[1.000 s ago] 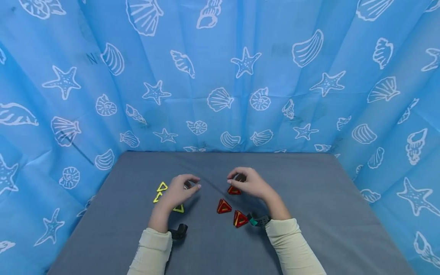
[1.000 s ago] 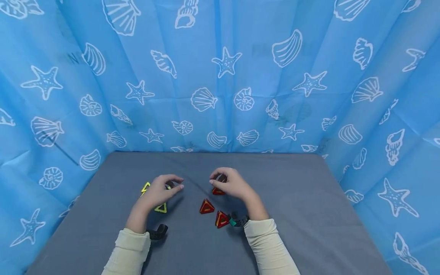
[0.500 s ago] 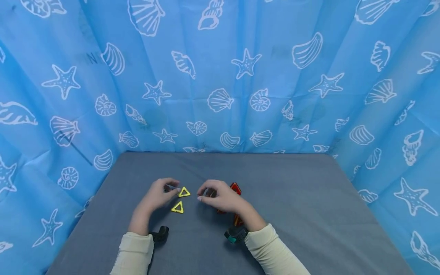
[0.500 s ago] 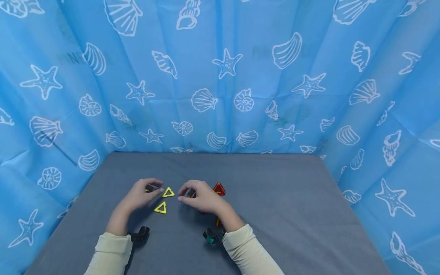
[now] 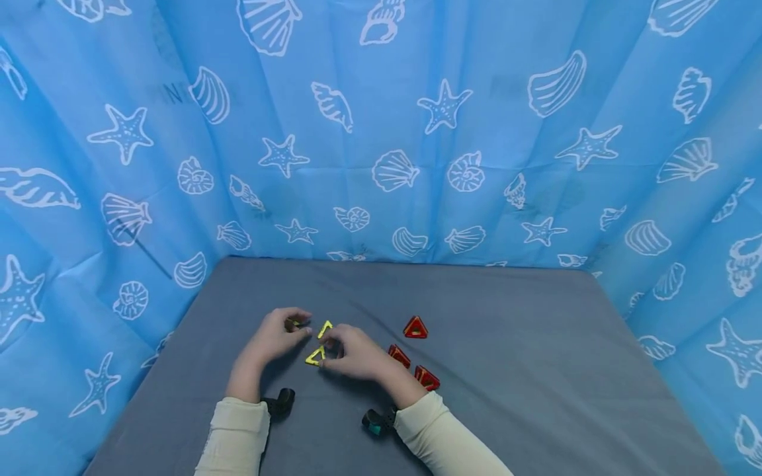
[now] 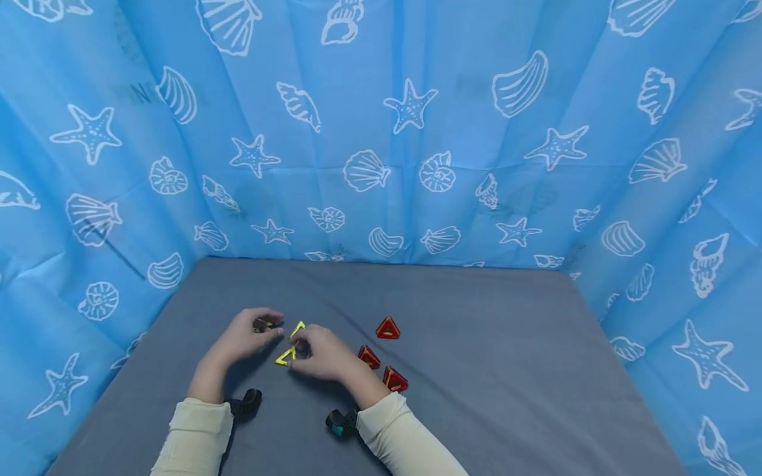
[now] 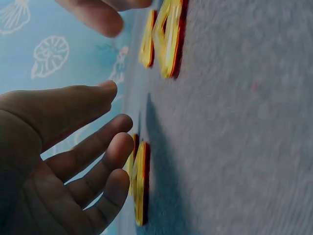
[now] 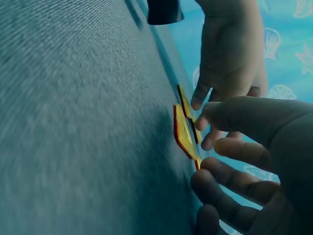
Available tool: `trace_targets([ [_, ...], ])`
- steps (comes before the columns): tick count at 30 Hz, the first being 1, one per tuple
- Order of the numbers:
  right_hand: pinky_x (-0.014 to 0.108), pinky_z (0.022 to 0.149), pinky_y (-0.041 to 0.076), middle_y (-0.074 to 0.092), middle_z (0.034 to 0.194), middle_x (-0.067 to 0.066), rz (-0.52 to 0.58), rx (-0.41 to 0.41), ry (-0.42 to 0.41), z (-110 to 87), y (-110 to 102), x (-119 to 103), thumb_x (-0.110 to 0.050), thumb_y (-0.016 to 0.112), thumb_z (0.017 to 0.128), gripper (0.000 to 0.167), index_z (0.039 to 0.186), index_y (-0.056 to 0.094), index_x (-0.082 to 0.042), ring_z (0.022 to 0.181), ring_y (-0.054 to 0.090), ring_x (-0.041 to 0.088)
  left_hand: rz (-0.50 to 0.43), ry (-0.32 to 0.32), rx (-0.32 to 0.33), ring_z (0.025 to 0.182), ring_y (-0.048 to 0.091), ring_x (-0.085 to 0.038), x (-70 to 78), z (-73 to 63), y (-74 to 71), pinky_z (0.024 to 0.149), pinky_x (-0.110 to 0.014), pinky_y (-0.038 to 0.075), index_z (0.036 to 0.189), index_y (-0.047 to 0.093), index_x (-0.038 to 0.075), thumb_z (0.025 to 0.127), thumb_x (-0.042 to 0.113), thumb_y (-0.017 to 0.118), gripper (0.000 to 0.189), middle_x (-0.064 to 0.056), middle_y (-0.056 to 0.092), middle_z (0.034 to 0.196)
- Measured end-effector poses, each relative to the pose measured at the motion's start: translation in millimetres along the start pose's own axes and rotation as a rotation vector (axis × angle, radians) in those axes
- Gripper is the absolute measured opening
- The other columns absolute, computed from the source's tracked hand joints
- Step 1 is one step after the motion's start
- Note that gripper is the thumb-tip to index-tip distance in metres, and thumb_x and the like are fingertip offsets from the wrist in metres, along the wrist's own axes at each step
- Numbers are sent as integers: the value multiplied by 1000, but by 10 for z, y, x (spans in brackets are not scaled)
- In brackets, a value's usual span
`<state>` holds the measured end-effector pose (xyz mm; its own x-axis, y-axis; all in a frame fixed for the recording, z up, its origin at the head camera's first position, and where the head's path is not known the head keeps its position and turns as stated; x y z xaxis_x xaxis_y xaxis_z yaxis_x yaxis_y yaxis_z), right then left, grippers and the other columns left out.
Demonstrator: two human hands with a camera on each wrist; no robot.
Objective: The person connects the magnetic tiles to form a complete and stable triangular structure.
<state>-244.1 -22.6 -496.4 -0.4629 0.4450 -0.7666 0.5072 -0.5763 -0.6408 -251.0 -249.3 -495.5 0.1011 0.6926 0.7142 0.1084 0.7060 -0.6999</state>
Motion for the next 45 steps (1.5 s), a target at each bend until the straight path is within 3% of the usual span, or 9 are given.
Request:
trace_targets([
  [7,25,81,52,66,114,-3,-190,-41,77,71,70,-47,-37,80,96,44,134,71,-17,95,60,4,-4,-57,13,93,67,-21,-67,-18,-69,76,-37,55,129,72,3,101,13,74,30,-13,74,114],
  [12,26,80,51,64,113,-6,-233,-57,109,90,85,-48,-37,81,95,43,134,72,-19,95,58,3,1,-74,26,89,66,-20,-111,-58,-170,73,-36,53,123,74,2,100,13,74,25,-11,73,105],
  [16,26,80,50,63,112,-6,-222,-66,94,109,82,-27,-35,82,95,40,131,73,-19,95,56,3,23,-115,15,91,66,-22,-157,-96,-250,75,-39,53,117,74,1,98,14,76,23,-11,72,103],
  [22,26,84,51,62,111,-5,-189,-70,79,115,55,12,-34,84,92,39,126,74,-18,96,57,4,44,-156,-29,97,66,-23,-206,-110,-309,81,-44,55,120,73,0,92,19,83,35,-14,71,109],
  [26,25,81,51,61,107,-4,-166,-64,84,121,34,12,-29,88,88,35,117,74,-16,91,56,5,36,-175,-38,94,63,-23,-217,-118,-327,79,-41,53,116,73,0,86,16,88,37,-13,69,105],
  [32,26,75,48,61,103,0,-143,-48,96,110,5,19,-22,89,84,29,104,70,-13,86,54,8,15,-209,-59,89,61,-21,-227,-117,-296,74,-36,50,113,74,2,81,13,91,38,-10,67,99],
  [45,23,71,48,65,97,2,-78,2,51,78,-51,61,-24,86,86,27,99,67,-11,81,55,8,-15,-187,-85,86,65,-19,-80,-91,-149,73,-34,53,112,76,2,78,10,93,39,-9,71,97],
])
Point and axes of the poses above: each hand's wrist, its own z-axis towards the middle knuckle, its own y-axis out of the palm, x = y × z, the point moved 1 cm from there along z, towards the middle knuckle
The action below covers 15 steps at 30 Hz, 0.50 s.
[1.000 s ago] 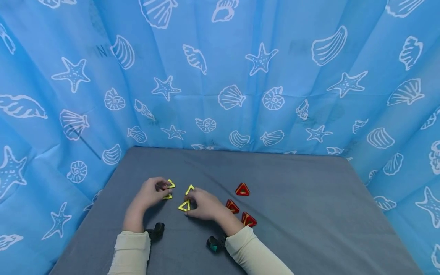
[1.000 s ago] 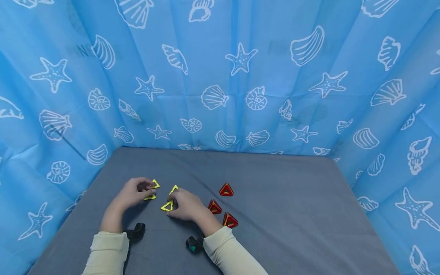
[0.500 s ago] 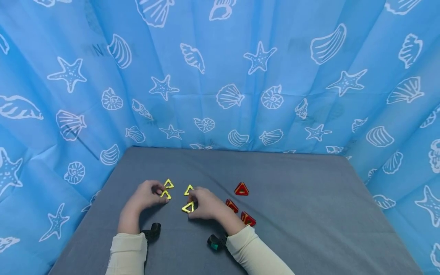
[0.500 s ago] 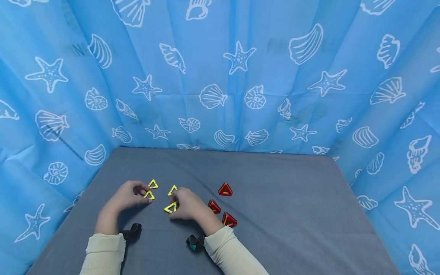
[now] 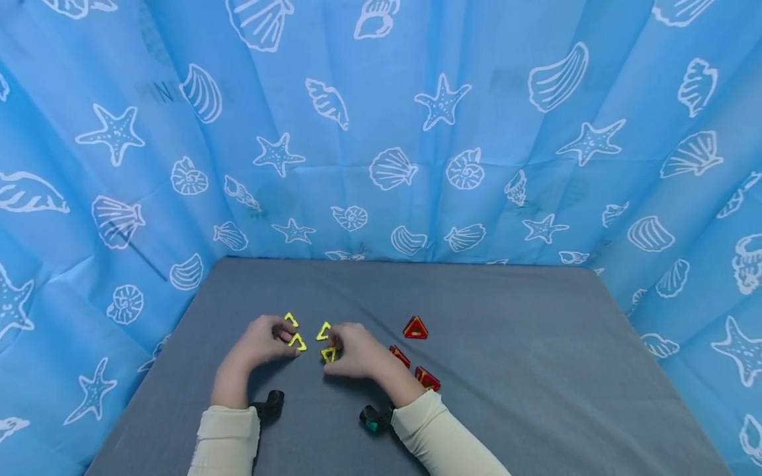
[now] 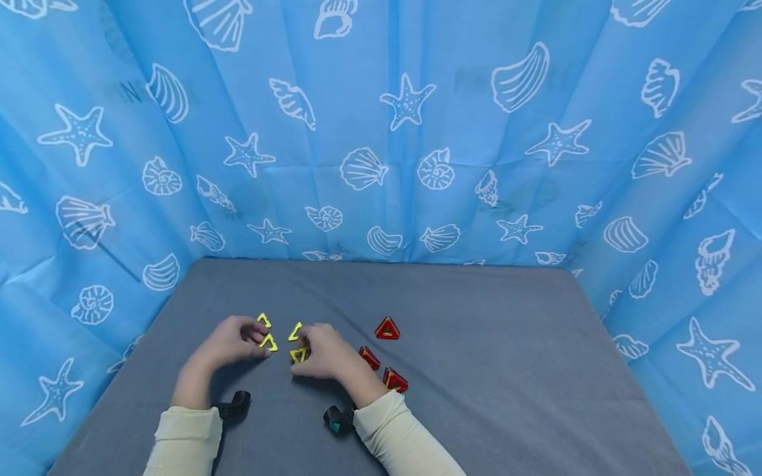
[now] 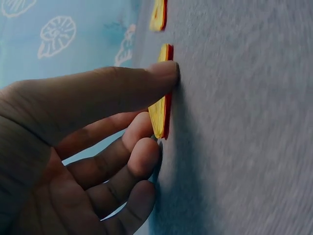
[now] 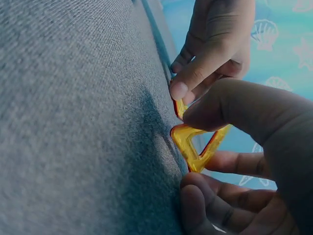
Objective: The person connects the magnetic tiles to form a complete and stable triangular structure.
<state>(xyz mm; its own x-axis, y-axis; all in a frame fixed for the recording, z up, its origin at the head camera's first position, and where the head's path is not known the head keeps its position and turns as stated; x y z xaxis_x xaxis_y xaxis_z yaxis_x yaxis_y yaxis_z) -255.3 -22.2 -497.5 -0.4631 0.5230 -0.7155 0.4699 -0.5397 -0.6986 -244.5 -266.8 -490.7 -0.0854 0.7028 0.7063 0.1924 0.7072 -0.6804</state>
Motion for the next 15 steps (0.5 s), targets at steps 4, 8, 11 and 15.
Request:
trace_targets([
  [4,21,76,52,68,102,1,41,0,-33,-11,-5,7,-21,85,87,26,104,68,-12,86,61,9,-9,6,-35,85,64,-18,48,14,54,72,-33,53,108,77,4,78,9,93,34,-8,71,96],
  [8,19,75,54,69,107,1,82,-6,-53,-15,7,25,-18,82,89,27,113,70,-11,86,64,6,-29,17,-71,85,64,-18,114,13,104,73,-33,54,108,77,5,79,6,92,33,-8,71,96],
  [11,19,71,54,70,110,3,107,-9,-62,-11,18,45,-17,81,91,27,116,70,-10,82,63,3,-26,53,-96,85,64,-18,161,12,141,72,-33,54,109,77,4,78,6,92,34,-8,71,96],
  [15,20,68,53,72,112,7,139,-13,-62,-13,17,58,-15,79,93,25,117,72,-10,78,63,3,-24,96,-117,85,65,-17,197,18,174,72,-33,54,108,78,4,77,5,92,34,-7,72,94],
])
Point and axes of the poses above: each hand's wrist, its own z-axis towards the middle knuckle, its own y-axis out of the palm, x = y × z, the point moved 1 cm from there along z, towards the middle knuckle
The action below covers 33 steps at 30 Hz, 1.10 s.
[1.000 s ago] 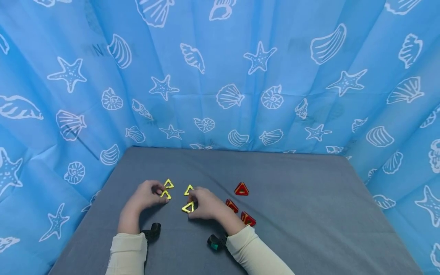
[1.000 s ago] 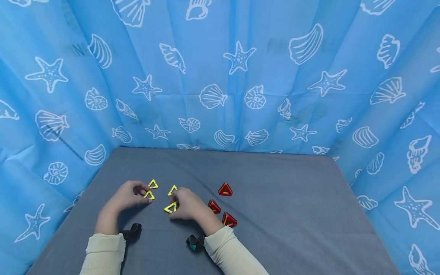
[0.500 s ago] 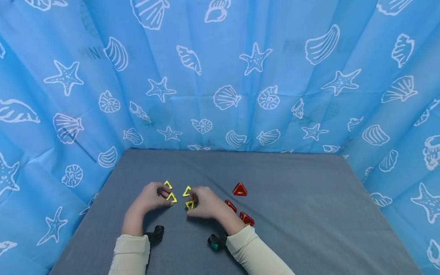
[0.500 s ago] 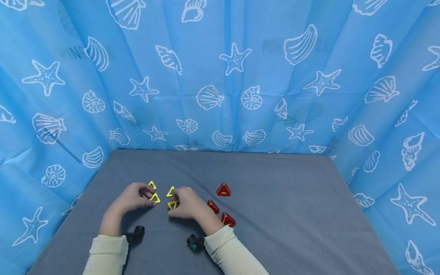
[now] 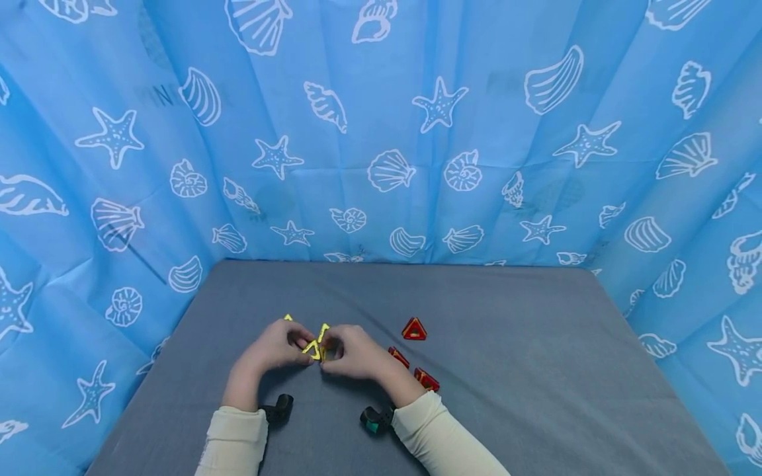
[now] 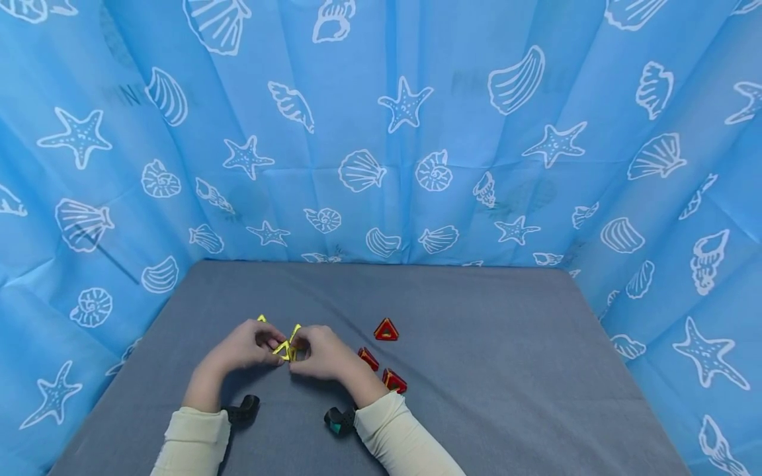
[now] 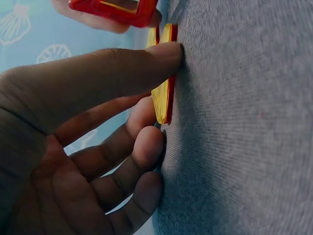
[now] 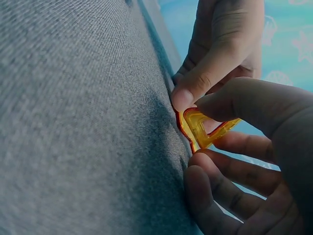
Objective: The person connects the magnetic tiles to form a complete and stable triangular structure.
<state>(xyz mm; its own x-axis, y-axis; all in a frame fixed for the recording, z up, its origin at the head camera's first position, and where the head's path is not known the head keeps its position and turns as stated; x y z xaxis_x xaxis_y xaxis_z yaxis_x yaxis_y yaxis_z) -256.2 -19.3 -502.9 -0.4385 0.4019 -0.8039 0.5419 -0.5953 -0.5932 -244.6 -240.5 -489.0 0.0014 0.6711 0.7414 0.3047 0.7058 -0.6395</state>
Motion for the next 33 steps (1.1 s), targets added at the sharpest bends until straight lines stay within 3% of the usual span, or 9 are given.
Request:
trace_targets([
  [9,20,66,52,72,110,8,52,-2,16,1,-10,22,-13,80,93,25,116,72,-9,74,62,3,-38,15,-62,83,65,-19,6,-3,12,72,-35,54,107,78,6,77,4,92,33,-8,72,94],
  [25,21,65,52,71,107,9,76,-1,10,-10,-18,40,-13,83,90,26,110,68,-8,72,62,2,-41,25,-83,83,63,-19,39,-14,7,72,-35,53,106,77,3,77,3,92,33,-12,71,94],
  [29,20,64,51,69,101,10,79,-1,-6,-14,-17,36,-13,84,89,24,105,66,-7,71,60,2,-39,46,-92,82,63,-19,58,-28,1,72,-35,54,105,77,1,76,1,92,33,-12,71,94],
  [33,19,63,46,64,86,0,19,-7,-24,-3,-5,42,-18,81,94,17,92,65,-11,68,54,0,-51,51,-99,82,63,-19,66,-40,-6,72,-35,54,105,76,1,77,0,91,32,-12,71,93],
])
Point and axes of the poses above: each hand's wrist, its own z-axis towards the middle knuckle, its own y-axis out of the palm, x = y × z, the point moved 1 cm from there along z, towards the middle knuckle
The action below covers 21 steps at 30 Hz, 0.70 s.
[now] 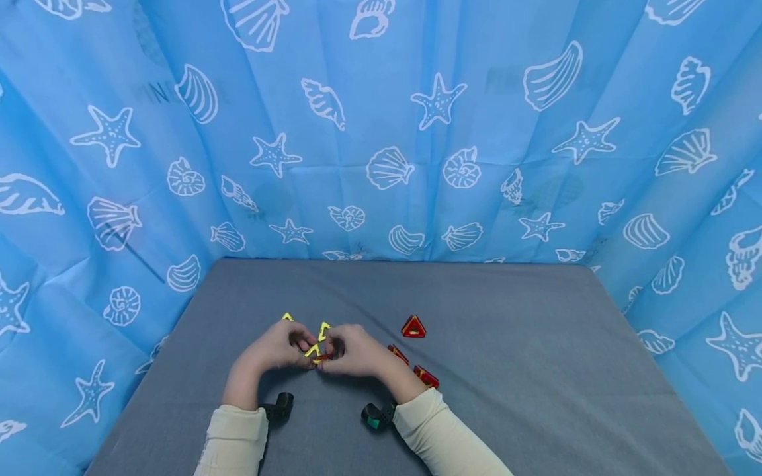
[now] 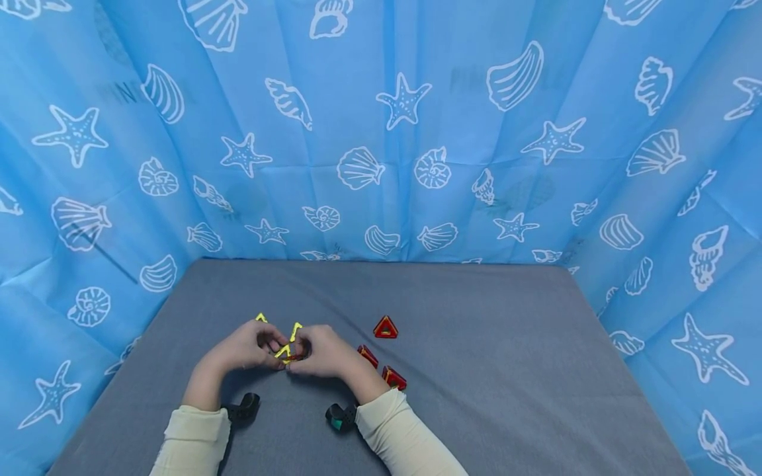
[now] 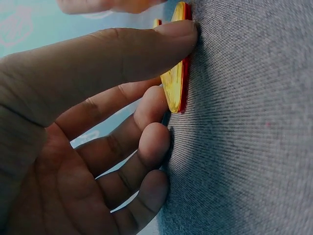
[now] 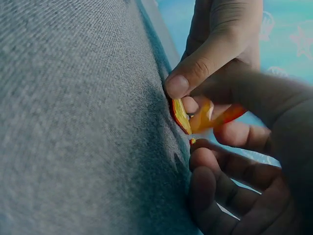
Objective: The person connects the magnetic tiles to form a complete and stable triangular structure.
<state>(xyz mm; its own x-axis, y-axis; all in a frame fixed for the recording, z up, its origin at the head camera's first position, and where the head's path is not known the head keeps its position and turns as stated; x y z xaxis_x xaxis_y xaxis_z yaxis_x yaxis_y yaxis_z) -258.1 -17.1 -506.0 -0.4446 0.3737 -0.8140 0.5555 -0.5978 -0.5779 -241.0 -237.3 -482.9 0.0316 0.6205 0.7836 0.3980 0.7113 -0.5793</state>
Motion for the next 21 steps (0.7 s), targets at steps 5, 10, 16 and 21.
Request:
trace_targets([
  [5,19,62,41,57,75,-11,-54,-6,5,7,8,-4,-18,75,98,19,84,64,-16,65,49,1,-5,-1,-7,81,63,-19,-5,3,-6,70,-34,54,105,76,1,77,2,92,32,-12,70,93],
  [10,19,60,38,54,71,-10,-56,30,19,1,2,-16,-16,75,97,22,80,61,-16,61,45,1,8,-1,1,81,63,-19,-19,8,4,69,-32,54,104,76,2,76,3,93,32,-13,70,93],
  [16,19,60,37,49,68,-9,-50,75,38,-11,-2,-27,-16,73,99,26,77,58,-14,59,43,2,35,-36,35,82,62,-19,-29,27,28,71,-34,52,100,77,6,73,6,96,32,-8,69,91],
  [21,19,60,37,49,67,-9,-49,87,47,-17,-1,-32,-15,72,99,28,76,57,-15,58,42,2,35,-61,39,81,61,-19,-16,37,64,70,-35,52,97,75,7,72,10,98,34,-7,68,90],
])
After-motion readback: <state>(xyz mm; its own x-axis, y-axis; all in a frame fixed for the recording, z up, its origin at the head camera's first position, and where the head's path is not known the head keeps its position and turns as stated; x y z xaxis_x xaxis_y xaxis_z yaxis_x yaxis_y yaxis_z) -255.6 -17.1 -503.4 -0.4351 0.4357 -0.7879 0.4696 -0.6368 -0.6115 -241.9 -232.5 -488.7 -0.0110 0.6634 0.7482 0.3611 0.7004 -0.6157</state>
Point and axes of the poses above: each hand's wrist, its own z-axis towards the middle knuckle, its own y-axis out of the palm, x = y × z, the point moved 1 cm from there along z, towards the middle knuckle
